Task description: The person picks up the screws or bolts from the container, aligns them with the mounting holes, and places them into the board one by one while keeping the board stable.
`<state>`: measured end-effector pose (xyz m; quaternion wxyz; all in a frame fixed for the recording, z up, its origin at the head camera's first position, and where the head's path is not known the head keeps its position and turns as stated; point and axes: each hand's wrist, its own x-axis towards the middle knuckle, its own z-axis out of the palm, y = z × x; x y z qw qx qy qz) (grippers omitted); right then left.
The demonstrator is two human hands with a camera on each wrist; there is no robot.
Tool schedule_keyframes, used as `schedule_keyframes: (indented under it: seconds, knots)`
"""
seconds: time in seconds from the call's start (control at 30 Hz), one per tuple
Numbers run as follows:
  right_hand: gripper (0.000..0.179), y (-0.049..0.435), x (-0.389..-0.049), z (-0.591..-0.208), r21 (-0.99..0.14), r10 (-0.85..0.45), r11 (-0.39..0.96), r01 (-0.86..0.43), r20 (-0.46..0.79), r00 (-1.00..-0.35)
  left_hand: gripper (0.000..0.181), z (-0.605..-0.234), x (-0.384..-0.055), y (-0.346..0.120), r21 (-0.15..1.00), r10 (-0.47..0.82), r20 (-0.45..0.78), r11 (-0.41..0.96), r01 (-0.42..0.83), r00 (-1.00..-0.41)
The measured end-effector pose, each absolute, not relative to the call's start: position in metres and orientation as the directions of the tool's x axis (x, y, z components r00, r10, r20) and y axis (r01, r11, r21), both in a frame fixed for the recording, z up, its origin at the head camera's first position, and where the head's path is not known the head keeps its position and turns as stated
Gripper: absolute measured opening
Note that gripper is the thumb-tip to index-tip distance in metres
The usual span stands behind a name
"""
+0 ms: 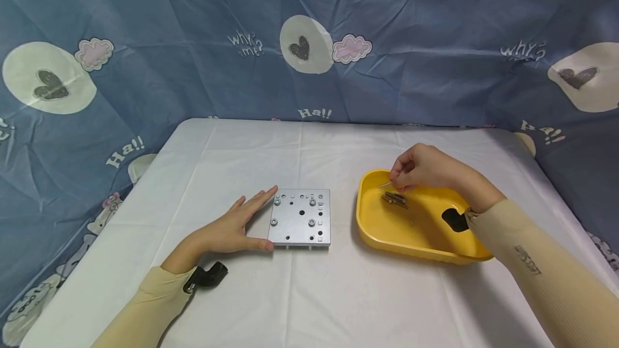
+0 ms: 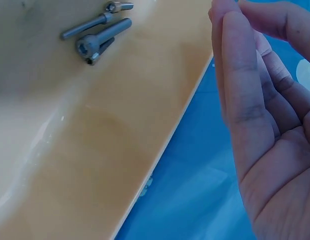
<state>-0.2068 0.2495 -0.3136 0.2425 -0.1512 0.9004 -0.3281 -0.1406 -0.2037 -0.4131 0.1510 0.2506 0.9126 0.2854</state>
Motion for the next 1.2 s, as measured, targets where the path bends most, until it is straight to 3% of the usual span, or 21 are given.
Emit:
schedule_keyframes:
  seconds: [1.2]
  knots:
    - [0.018,0.216,-0.226,-0.306,-0.666,-0.483,0.722,-0.187,-0.292,-0.825,0.126,-0.41,-0.137,-0.203,0.601,0.54,-0.131,0.71,0.367,-0.831]
